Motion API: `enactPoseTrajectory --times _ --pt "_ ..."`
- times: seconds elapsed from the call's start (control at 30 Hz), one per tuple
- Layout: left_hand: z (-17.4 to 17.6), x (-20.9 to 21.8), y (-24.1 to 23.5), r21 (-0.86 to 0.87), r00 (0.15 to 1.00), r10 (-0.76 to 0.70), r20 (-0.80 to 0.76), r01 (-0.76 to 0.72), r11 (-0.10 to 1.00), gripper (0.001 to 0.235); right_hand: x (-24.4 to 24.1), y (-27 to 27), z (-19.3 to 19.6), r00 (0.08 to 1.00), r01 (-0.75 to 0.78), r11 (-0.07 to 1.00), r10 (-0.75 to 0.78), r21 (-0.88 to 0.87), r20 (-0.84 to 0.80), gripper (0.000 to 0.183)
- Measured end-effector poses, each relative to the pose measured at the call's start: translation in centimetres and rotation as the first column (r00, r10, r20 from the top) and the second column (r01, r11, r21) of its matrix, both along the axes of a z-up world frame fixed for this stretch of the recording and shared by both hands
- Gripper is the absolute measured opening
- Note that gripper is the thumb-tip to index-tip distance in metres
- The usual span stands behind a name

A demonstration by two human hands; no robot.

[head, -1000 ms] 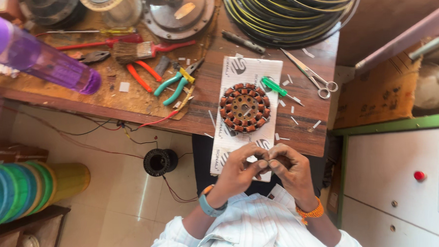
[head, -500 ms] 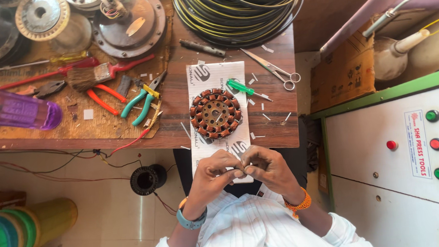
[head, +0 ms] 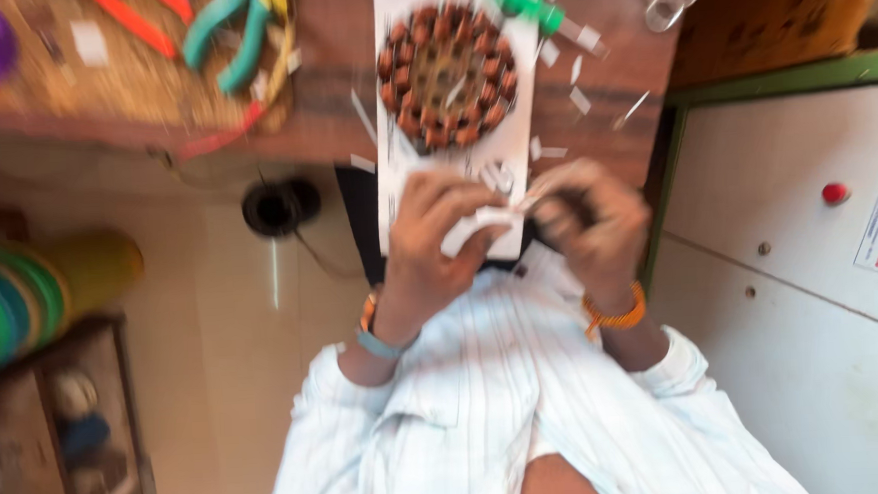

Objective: The person uses a green screwdriver to adjust a copper-wound stator, then cuts small white plastic pieces with scissors and inserts them into the stator slots. The work is performed on a cluttered workbench with various tools and motor parts visible.

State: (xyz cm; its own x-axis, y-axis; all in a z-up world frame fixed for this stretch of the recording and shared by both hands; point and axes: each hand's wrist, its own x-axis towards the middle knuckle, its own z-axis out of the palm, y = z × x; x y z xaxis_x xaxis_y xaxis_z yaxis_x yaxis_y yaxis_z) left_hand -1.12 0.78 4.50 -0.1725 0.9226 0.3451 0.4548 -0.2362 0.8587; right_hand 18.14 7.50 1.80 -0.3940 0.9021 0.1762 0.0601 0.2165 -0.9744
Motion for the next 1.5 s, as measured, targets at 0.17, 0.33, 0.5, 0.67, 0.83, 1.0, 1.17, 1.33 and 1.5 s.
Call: enactPoseTrajectory --times 0.17,0.33,0.5,0.67,0.83,1.0,1.17,1.33,1.5 --pt "-0.4 -2.2 1.3 0.008 0.953 0.231 -0.194 -0.233 0.972 0.028 1.1 3.6 -0.6 0.961 0.05 0.995 -0.071 -0.084 -0.267 0.033" --pt "-1.0 -3.9 3.6 0.018 0.934 0.244 -0.26 -0.248 0.969 0.043 1.4 4.8 -0.5 0.979 0.071 0.99 -0.093 -0.125 -0.18 0.024" --pt "-2.3 -4.1 4.8 -0.009 0.93 0.187 -0.317 -0.2 0.98 0.05 0.9 4.9 -1.3 0.996 0.058 0.987 -0.066 -0.151 -0.052 0.018" --pt "-2.9 -4.4 5.5 0.027 0.903 0.231 -0.363 -0.237 0.971 0.046 1.4 4.6 -2.1 0.994 0.048 0.985 -0.064 -0.167 -0.089 0.015" --pt "-3.7 -5.0 7.3 0.148 0.852 0.25 -0.46 -0.205 0.968 0.03 2.5 4.6 -2.6 0.988 0.094 0.98 -0.113 -0.175 -0.103 0.015" --pt "-4.3 -5.0 8.9 0.165 0.846 0.206 -0.491 -0.142 0.976 0.016 3.1 4.9 -2.6 0.985 0.109 0.983 -0.127 -0.145 -0.118 0.017" --pt "-3.9 -5.0 8.1 0.199 0.858 0.217 -0.465 -0.138 0.97 0.017 3.4 5.4 -1.5 0.992 0.095 0.984 -0.105 -0.148 -0.064 0.012" --pt "-3.1 -4.5 6.1 0.101 0.914 0.188 -0.359 -0.162 0.982 0.015 0.6 7.3 -0.1 0.992 -0.029 0.998 0.037 -0.064 0.123 0.007" --pt "-2.5 -4.5 5.8 0.118 0.922 0.195 -0.334 -0.164 0.979 0.017 -3.6 9.7 0.1 0.943 -0.158 0.937 0.05 0.311 0.329 0.006"
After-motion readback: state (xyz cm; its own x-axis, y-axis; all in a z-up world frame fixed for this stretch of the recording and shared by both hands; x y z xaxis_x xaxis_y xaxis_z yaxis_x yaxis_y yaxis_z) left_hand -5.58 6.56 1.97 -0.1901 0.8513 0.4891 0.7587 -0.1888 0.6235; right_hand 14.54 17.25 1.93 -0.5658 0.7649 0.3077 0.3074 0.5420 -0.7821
